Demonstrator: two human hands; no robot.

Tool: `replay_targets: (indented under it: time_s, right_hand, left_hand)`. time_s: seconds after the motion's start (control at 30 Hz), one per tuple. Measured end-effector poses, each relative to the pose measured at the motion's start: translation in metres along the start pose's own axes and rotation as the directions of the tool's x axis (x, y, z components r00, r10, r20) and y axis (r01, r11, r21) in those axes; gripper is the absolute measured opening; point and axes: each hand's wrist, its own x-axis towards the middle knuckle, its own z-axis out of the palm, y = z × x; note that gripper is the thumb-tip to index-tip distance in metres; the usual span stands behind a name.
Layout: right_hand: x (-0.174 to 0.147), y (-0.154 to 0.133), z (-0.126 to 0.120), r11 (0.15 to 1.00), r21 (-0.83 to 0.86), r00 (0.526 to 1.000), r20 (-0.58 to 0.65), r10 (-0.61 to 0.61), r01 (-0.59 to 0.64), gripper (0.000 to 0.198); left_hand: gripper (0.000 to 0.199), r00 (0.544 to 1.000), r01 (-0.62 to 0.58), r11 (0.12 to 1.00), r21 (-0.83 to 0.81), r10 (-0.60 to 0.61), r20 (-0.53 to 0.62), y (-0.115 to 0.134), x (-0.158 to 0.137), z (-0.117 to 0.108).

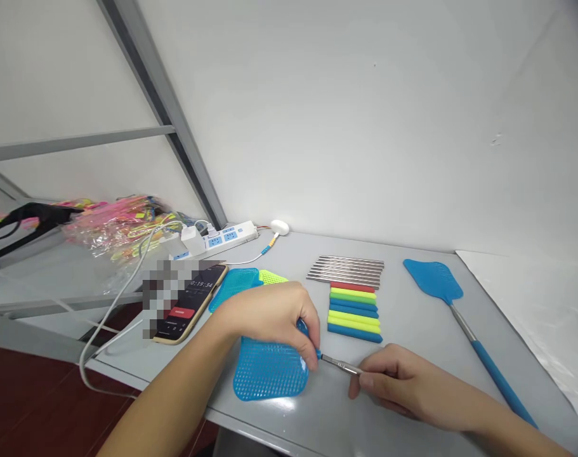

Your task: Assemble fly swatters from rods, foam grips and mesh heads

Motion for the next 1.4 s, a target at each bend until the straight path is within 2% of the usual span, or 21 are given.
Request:
replay_targets:
  time_s: [0.13, 0.33, 0.53, 0.67, 0.73, 0.8, 0.93, 1.03, 1.13, 1.3, 1.4]
  right_hand:
    - [0.0, -0.002, 0.0, 0.998, -0.059, 1.0, 0.004, 0.02, -0.02, 0.044]
    - [-0.001, -0.003, 0.001, 0.992, -0.119, 0.999, -0.002, 0.04, -0.04, 0.043]
    - [-0.004, -0.001, -0.001, 0.995, -0.101, 0.999, 0.049, 0.019, -0.014, 0.045]
    - [-0.007, -0.003, 0.0, 0.968, -0.237, 0.997, -0.005, -0.081, 0.077, 0.045]
    - [-0.008, -0.003, 0.001, 0.914, -0.38, 0.981, -0.061, -0.183, 0.146, 0.045]
    - [-0.009, -0.002, 0.001, 0.816, -0.547, 0.95, -0.111, -0.293, 0.188, 0.04]
    - [-0.01, 0.003, -0.002, 0.572, -0.805, 0.879, -0.152, -0.452, 0.155, 0.028]
    - [-0.01, 0.007, -0.005, 0.461, -0.883, 0.849, -0.172, -0.5, 0.092, 0.028]
    - [-0.01, 0.011, -0.008, 0.366, -0.929, 0.813, -0.174, -0.555, 0.051, 0.029]
    - [-0.009, 0.013, -0.008, 0.185, -0.983, 0.74, -0.123, -0.661, 0.002, 0.029]
    - [-0.007, 0.014, -0.009, 0.086, -0.996, 0.687, -0.087, -0.722, -0.035, 0.027]
  left_hand:
    - [0.011, 0.999, 0.018, 0.975, 0.223, -0.007, -0.051, 0.015, -0.007, 0.004]
    - [0.012, 1.0, -0.008, 0.916, 0.4, 0.001, 0.017, 0.032, -0.003, 0.008]
    - [0.013, 0.994, -0.036, 0.919, 0.393, -0.006, 0.105, 0.039, 0.011, -0.001]
    - [0.012, 0.972, -0.066, 0.973, 0.219, 0.013, 0.234, 0.031, 0.022, -0.009]
    - [0.011, 0.963, -0.074, 0.988, 0.137, 0.035, 0.268, 0.024, 0.027, -0.009]
    - [0.011, 0.966, -0.074, 0.991, 0.108, 0.044, 0.254, 0.019, 0.03, -0.008]
    - [0.014, 0.978, -0.063, 0.989, 0.133, 0.035, 0.207, 0.014, 0.036, -0.008]
    - [0.011, 0.978, -0.052, 0.991, 0.121, 0.026, 0.206, 0.013, 0.038, -0.012]
    - [0.015, 0.988, -0.034, 0.994, 0.102, 0.018, 0.153, 0.012, 0.037, -0.015]
    - [0.02, 0.999, 0.023, 0.993, 0.119, -0.028, 0.039, 0.009, 0.031, -0.011]
    - [0.018, 1.0, 0.025, 0.992, 0.127, -0.026, 0.009, 0.006, 0.03, -0.009]
